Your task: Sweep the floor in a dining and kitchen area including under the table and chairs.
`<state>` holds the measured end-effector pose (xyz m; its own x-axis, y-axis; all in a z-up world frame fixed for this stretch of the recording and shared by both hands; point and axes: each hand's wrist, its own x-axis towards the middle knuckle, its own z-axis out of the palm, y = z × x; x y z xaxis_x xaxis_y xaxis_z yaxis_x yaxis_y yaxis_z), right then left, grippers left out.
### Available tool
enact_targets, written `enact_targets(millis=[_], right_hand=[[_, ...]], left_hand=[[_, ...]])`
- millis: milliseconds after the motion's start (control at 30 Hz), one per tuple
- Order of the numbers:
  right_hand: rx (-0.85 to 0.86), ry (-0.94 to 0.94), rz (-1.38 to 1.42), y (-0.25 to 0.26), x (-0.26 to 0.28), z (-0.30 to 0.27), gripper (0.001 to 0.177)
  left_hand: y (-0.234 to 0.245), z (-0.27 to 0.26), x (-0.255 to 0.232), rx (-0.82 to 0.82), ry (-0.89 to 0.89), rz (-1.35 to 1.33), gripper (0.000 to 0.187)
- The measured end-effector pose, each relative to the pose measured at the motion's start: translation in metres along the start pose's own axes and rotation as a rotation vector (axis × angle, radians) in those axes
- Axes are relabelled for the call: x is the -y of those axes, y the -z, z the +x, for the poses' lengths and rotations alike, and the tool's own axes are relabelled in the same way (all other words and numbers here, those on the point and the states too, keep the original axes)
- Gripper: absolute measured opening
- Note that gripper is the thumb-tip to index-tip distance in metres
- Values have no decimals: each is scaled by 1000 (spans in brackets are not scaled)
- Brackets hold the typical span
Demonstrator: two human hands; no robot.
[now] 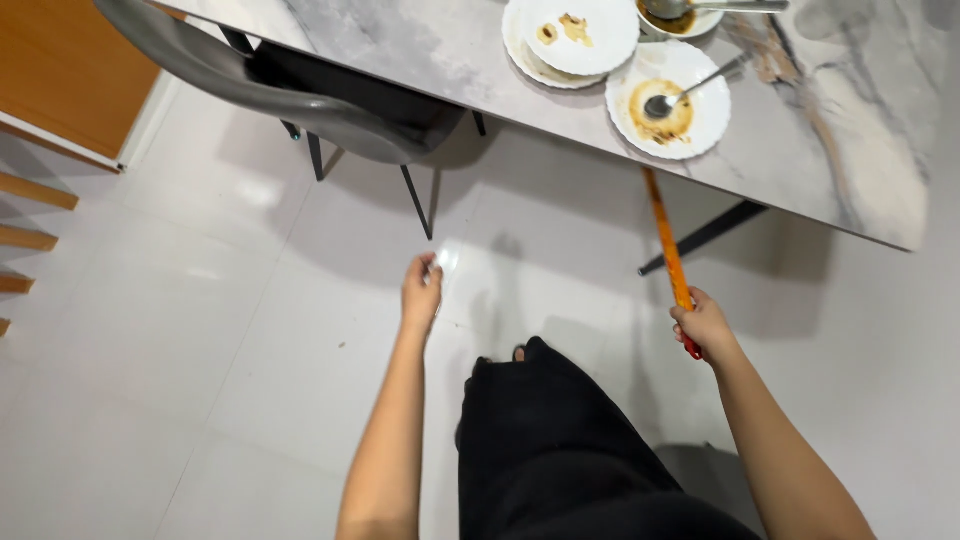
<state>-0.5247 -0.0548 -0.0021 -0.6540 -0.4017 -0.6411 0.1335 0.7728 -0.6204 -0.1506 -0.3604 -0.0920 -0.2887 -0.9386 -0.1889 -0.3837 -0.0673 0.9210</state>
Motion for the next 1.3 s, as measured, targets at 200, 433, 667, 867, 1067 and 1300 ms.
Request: enact_targets(millis=[200,433,667,867,1067,1300], right_hand=[[-125,-12,142,-46,-15,197,25],[92,-121,154,-151,-146,386,11],[361,-247,178,-118,-74,63,58],[307,-354,300,39,35,-36,74],[309,-152,152,54,-14,111,25],[440,-582,566,-169,-30,221,14]], left_hand=[[-69,-11,96,104,247,-117,37],[-105,-30,136,129,435,-251,39],[-88,-60,66,172,513,-264,39],[-65,-72,35,129,500,-309,39],[-31,-90,-2,67,522,-330,37],[17,-111,-52,23,611,-309,39]])
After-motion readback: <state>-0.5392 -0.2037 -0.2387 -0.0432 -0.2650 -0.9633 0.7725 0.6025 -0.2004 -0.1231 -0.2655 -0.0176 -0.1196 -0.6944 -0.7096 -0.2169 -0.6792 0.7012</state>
